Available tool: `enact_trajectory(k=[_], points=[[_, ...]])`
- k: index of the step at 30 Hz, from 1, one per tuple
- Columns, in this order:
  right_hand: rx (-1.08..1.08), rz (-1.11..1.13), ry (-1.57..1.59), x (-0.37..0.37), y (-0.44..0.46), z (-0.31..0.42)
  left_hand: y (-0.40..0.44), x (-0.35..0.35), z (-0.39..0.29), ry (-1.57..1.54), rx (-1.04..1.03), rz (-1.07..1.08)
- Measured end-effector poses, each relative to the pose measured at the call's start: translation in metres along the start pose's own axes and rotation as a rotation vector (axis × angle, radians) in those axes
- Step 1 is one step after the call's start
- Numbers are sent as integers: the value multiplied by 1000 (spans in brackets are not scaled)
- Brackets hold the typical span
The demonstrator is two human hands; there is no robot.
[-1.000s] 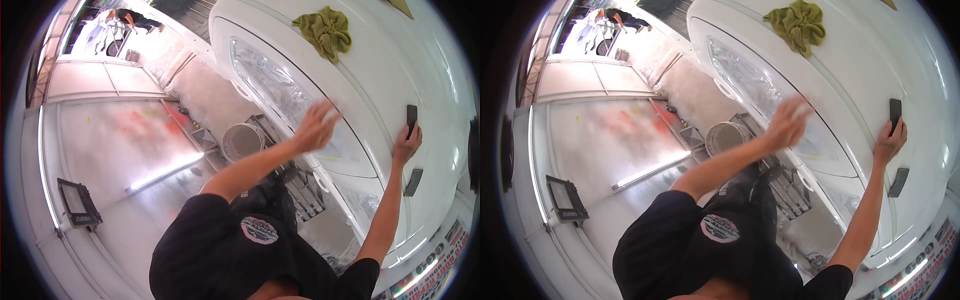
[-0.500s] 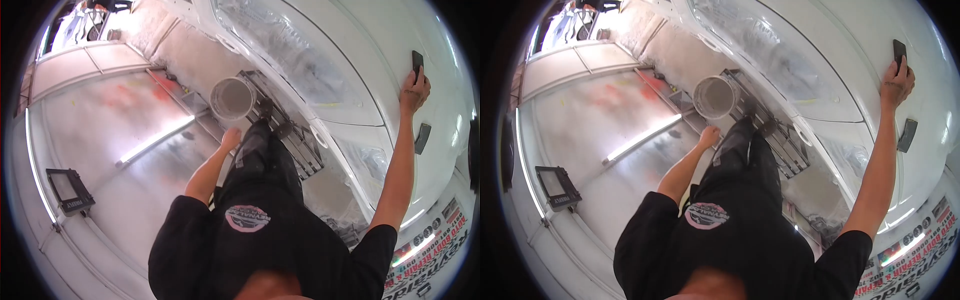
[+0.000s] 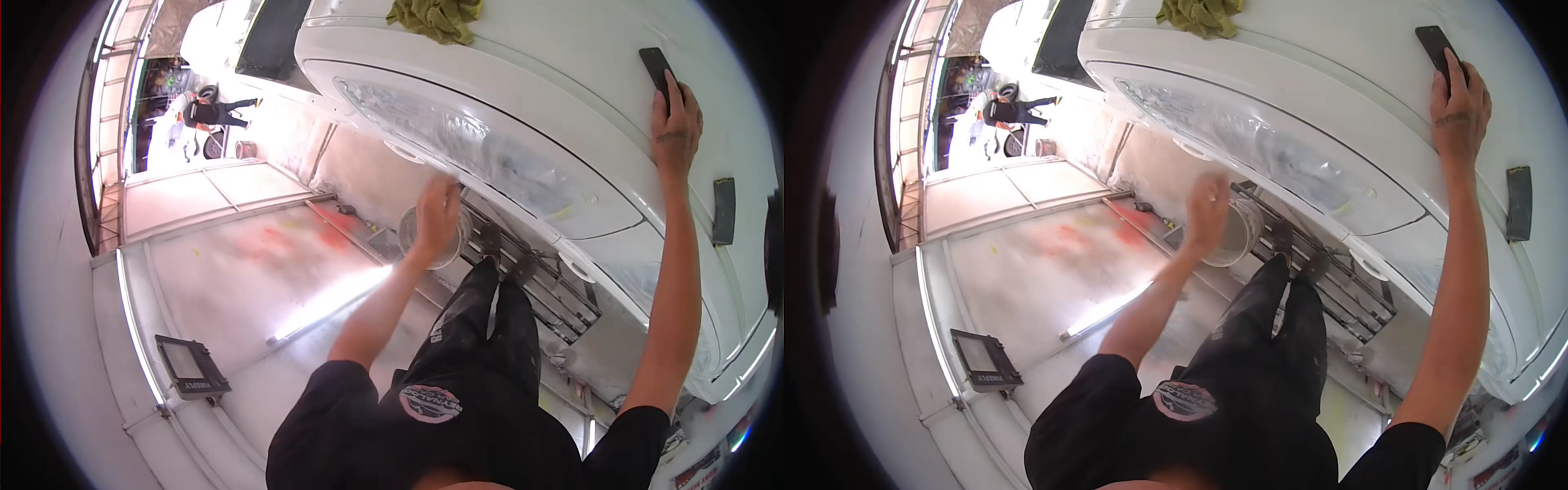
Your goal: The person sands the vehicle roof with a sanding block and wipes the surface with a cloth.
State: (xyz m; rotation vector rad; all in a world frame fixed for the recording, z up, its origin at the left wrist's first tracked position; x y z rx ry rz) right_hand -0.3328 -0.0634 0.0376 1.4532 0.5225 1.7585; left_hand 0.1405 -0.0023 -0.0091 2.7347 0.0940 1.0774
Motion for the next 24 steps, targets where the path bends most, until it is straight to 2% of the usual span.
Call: enact_trajectory(k=[1,2,4,6,8,10,12,13,15,16,18,19,21,22,23,24], points=[[20,-1,25,1,-4,0,39,0,-21,-8,-160,-109],[20,-10,21,3,-9,2,76,-3,-46,-91,-198,-125],[27,-53,-11,5,-3,4,130,-8,-103,-69,-351,-143],[-10,-68,55,15,-1,-1,153,-24,-143,-178,-405,-93],[-13,-133,176,16,2,8,156,-64,-152,-387,-239,80],[21,-135,331,17,2,8,135,-103,-180,-652,60,410],[-19,-111,422,36,0,35,110,-130,-202,-927,251,480],[-42,-95,459,46,-2,49,108,-133,-214,-1035,263,483],[68,-85,559,63,-6,104,101,-136,-223,-1238,313,501],[126,-59,602,65,-9,127,102,-132,-215,-1235,285,440],[40,2,708,52,-18,153,108,-119,-198,-1224,222,315],[66,76,714,45,-21,164,111,-107,-181,-1186,295,272],[339,235,447,40,-15,170,127,-67,-143,-958,342,71],[403,277,354,38,-11,159,149,-37,-112,-689,177,39],[330,296,252,33,-13,124,170,-6,-80,-413,30,-23],[265,334,113,24,-15,86,193,27,-62,-438,53,-132]])
Point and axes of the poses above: each hand's wrist, its own y-axis towards the middle knuckle, its own x-axis out of the back of the hand, z = x × y, the point moved 6 cm from there along y, towards the middle knuckle, and after that the axes turned 9 degrees about -z, right-handed, at the moved point
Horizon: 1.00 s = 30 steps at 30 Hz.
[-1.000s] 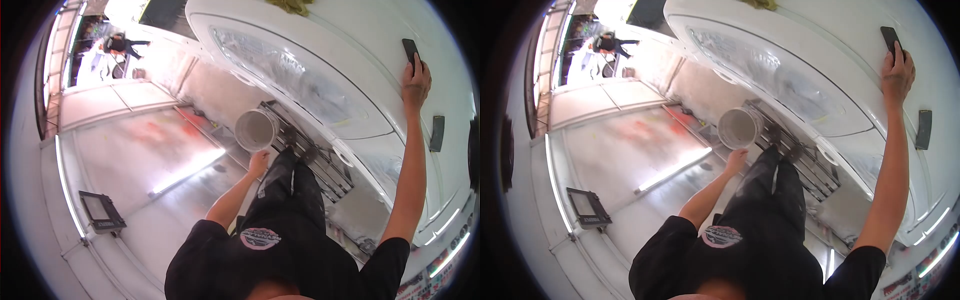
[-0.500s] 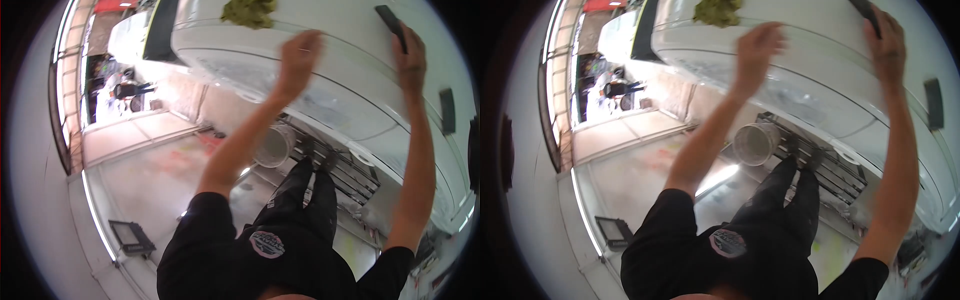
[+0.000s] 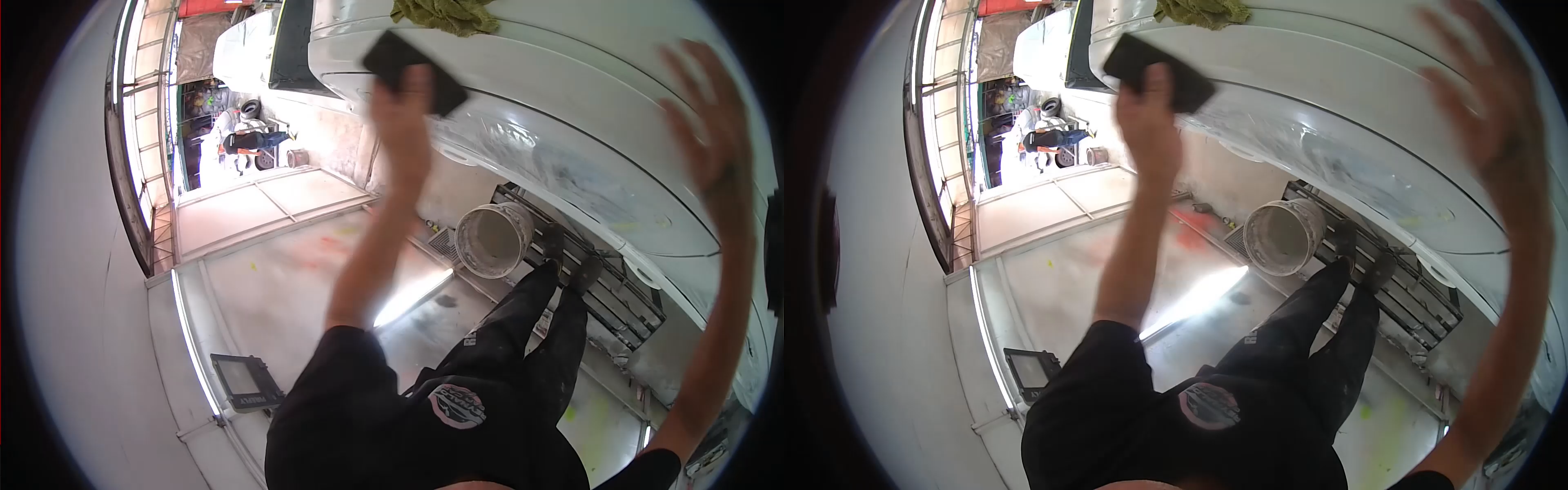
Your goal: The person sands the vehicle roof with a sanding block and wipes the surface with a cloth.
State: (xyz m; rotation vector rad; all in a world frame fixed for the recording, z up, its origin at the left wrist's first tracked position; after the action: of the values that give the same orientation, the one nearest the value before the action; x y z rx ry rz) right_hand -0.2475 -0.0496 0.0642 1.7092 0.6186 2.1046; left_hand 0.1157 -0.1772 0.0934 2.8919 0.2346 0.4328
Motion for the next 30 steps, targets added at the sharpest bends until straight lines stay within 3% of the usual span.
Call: enact_trajectory(k=[1,4,6,7,8,12,18,27,30], points=[[-66,46,-81,-6,-10,-29,36,36,14,20,-66,-45],[84,-111,169,-16,-25,-58,165,142,62,649,-254,-220],[-32,-72,189,-10,-20,-47,262,206,108,952,-445,-239],[-89,-52,191,-5,-19,-45,280,203,105,979,-293,-213],[-81,-47,182,-6,-19,-46,306,205,112,1163,-286,-174],[-88,-12,179,-7,-22,-50,350,191,139,1331,-253,-130],[-17,-31,189,-11,-19,-55,351,181,154,1170,-255,-171],[-34,-92,256,-12,-23,-55,239,77,89,1053,-390,-117],[59,-148,201,-14,-21,-52,176,44,63,961,-399,-79]])
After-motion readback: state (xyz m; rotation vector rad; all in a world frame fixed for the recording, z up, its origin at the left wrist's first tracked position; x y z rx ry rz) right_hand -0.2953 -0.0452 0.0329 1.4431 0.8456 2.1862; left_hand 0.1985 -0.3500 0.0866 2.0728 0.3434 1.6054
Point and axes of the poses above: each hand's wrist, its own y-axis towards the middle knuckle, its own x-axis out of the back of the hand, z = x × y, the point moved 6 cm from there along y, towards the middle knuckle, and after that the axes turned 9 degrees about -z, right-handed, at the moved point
